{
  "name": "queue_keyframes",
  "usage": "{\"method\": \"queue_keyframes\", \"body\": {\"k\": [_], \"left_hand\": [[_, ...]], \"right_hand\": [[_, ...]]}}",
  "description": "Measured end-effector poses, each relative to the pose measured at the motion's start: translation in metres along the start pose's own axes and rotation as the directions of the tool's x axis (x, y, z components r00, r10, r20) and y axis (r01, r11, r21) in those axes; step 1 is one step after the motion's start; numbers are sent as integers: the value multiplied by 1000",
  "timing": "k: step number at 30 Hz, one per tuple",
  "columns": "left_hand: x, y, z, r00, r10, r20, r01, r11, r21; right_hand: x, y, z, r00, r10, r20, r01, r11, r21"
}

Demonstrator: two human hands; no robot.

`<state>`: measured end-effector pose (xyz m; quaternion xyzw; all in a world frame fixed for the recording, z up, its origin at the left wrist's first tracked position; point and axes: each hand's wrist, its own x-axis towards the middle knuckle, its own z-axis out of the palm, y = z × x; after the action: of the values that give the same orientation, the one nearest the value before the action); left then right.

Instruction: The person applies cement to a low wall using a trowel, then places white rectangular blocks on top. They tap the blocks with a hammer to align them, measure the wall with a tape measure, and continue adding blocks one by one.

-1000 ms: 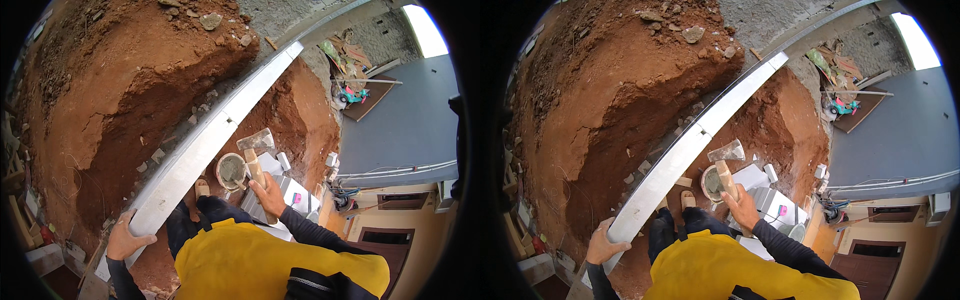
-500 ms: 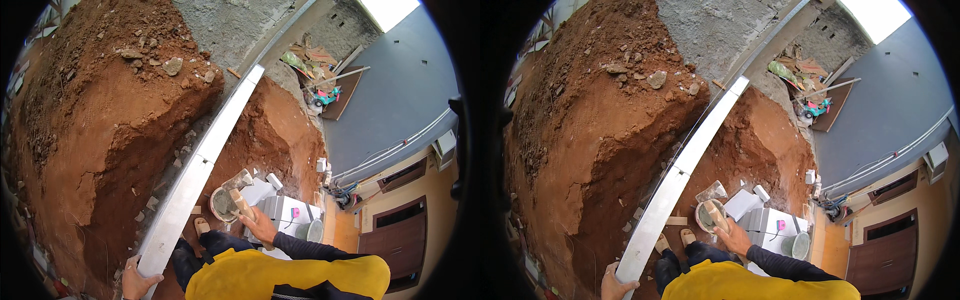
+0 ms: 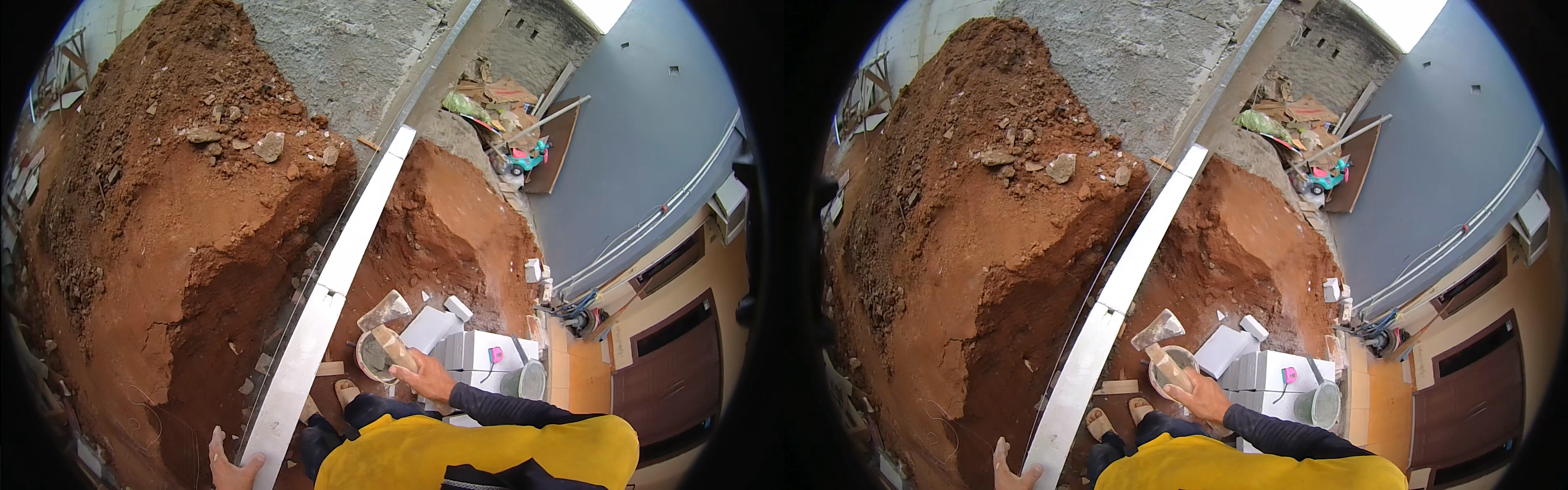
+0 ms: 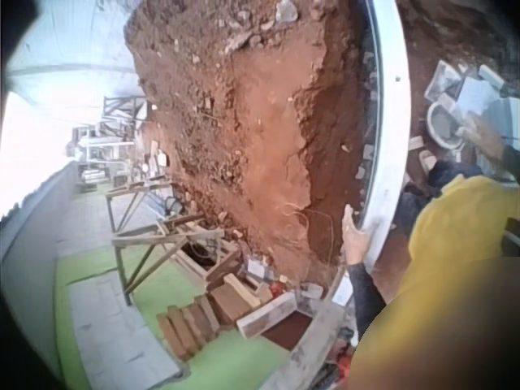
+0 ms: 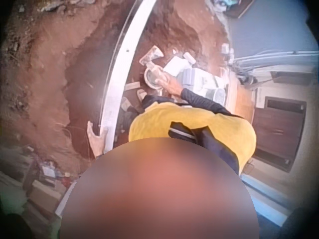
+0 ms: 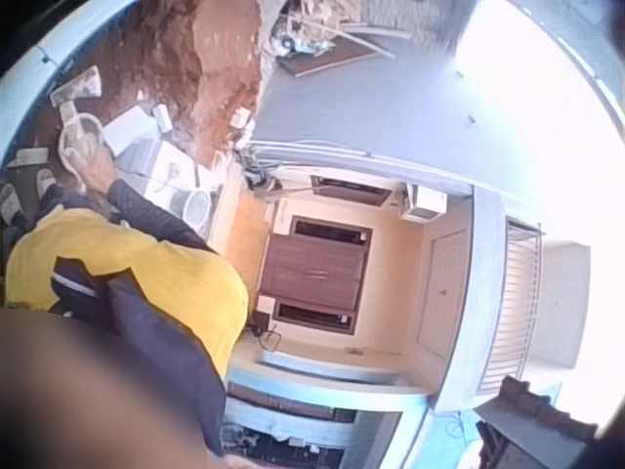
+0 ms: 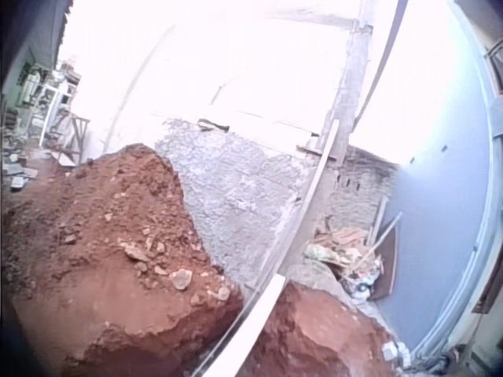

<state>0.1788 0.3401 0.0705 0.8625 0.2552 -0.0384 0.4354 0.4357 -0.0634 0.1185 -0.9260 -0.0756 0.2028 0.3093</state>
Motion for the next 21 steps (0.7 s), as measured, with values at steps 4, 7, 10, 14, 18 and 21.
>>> {"method": "queue_keyframes", "body": {"k": [4, 7, 10, 14, 18, 21], "left_hand": [[18, 6, -2, 996, -92, 21, 94, 983, -159], [16, 13, -1, 993, -8, 118, 0, 998, 69], [10, 29, 14, 1000, -9, -14, 11, 989, 150], [-2, 55, 40, 991, 110, -77, -70, 913, 401], [-7, 64, 60, 983, 154, -101, -89, 879, 468], [-5, 60, 65, 981, 149, -121, -76, 879, 470]], "right_hand": [[9, -8, -4, 994, -34, 108, 40, 998, -50], [6, -8, 2, 990, -62, 128, 74, 993, -93], [-3, -5, 15, 991, -91, 100, 95, 994, -46], [-7, 2, 26, 992, -77, 100, 85, 993, -81], [-10, 8, 31, 991, -110, 78, 114, 992, -57], [-12, 6, 28, 992, -60, 109, 64, 997, -35]]}}
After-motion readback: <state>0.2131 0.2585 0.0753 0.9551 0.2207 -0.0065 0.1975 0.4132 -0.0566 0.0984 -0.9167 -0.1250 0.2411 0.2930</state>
